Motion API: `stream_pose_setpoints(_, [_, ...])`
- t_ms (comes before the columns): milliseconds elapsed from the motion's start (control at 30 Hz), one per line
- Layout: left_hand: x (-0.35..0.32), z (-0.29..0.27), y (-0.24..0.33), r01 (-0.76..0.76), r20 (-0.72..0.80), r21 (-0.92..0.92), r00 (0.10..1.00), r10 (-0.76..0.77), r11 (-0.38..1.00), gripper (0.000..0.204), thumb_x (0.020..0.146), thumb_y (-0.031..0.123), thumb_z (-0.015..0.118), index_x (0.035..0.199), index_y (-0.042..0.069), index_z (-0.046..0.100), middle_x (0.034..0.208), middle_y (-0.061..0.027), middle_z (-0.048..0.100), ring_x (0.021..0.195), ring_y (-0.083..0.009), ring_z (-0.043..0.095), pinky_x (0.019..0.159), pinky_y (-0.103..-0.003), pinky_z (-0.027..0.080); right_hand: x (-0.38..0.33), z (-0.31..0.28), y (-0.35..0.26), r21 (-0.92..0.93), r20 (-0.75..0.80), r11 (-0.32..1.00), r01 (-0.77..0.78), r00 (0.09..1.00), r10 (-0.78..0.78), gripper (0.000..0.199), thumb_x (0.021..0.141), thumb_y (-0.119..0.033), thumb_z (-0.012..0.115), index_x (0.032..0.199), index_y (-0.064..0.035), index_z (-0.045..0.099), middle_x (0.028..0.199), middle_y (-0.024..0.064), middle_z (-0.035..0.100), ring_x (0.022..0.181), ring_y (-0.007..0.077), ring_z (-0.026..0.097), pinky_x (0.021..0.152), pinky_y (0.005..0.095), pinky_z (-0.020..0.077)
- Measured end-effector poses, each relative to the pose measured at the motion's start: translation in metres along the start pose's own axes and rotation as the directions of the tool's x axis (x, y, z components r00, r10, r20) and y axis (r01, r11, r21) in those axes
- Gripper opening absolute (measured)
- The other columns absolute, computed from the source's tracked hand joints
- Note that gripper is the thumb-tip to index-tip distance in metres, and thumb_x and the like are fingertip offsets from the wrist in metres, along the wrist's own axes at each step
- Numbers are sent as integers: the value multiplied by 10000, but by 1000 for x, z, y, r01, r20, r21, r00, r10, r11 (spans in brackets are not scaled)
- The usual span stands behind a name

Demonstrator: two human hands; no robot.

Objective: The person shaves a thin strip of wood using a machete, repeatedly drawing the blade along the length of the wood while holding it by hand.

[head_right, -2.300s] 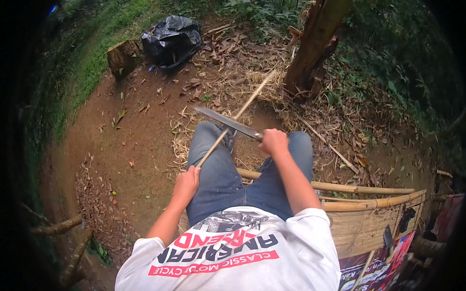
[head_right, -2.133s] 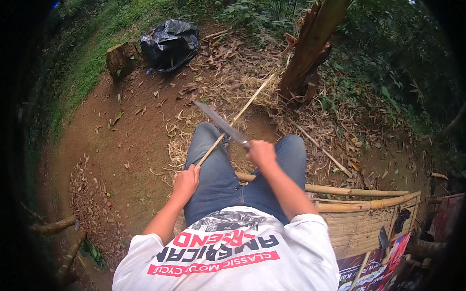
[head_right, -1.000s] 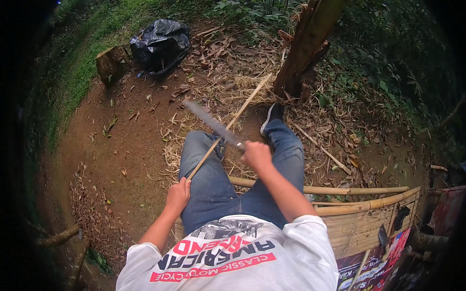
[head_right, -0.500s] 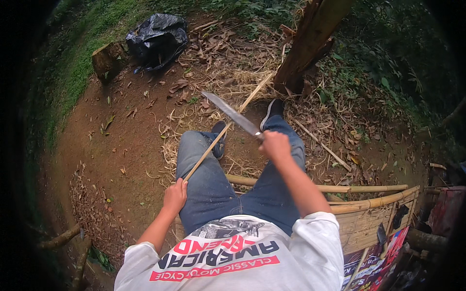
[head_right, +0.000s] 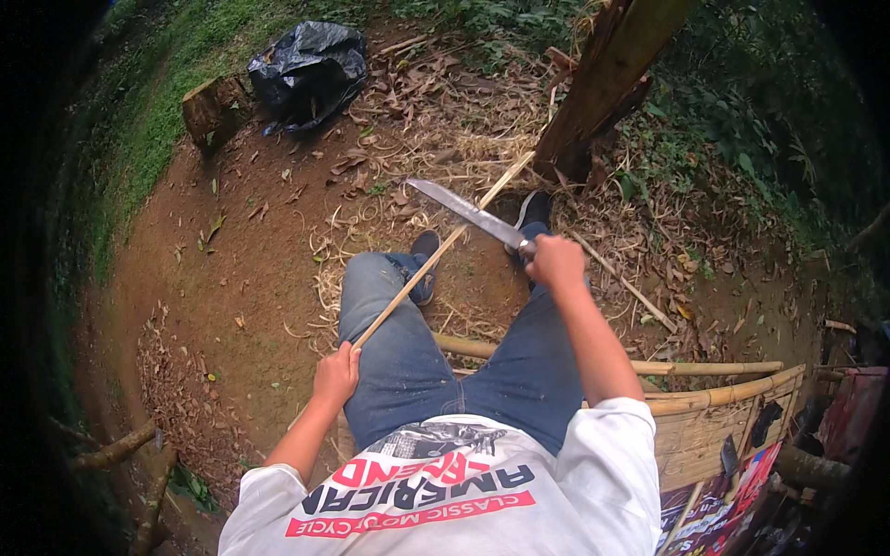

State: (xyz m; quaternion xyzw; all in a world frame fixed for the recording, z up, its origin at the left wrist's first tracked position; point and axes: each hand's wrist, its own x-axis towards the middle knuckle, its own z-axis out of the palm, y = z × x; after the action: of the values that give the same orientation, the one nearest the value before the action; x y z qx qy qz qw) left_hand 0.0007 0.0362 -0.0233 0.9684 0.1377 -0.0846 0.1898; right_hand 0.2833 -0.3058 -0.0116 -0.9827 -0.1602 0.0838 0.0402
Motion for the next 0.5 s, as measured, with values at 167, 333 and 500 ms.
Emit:
stream_pose_setpoints(167, [5, 3, 7, -25, 29, -19, 999, 26, 999, 249, 975, 270, 495, 863, 48, 499, 653, -218, 609, 627, -441, 611, 574, -541, 467, -31, 10, -71, 160, 142, 985, 58, 987, -81, 263, 693, -207, 695, 908, -57, 668, 832, 166, 703, 780, 328, 704, 730, 439, 564])
stream_pose_setpoints(333, [-2, -1, -5, -33, -1, 8, 999, 33, 999, 243, 970, 263, 501, 863, 45, 497, 675, -215, 618, 635, -441, 611, 580, -534, 470, -45, 30, -118, 181, 137, 911, 369, 908, -395, 230, 658, -257, 714, 812, -99, 650, 744, 127, 693, 721, 320, 693, 657, 441, 553])
stream_pose_setpoints(500, [-7, 3, -22, -21, -28, -10, 999, 20, 1000, 244, 970, 267, 503, 871, 44, 500, 682, -214, 617, 638, -436, 612, 585, -529, 473, 8, 7, -10, 53, -16, 997, 57, 998, -56, 213, 671, -230, 710, 830, -94, 667, 767, 131, 693, 722, 310, 692, 674, 436, 556])
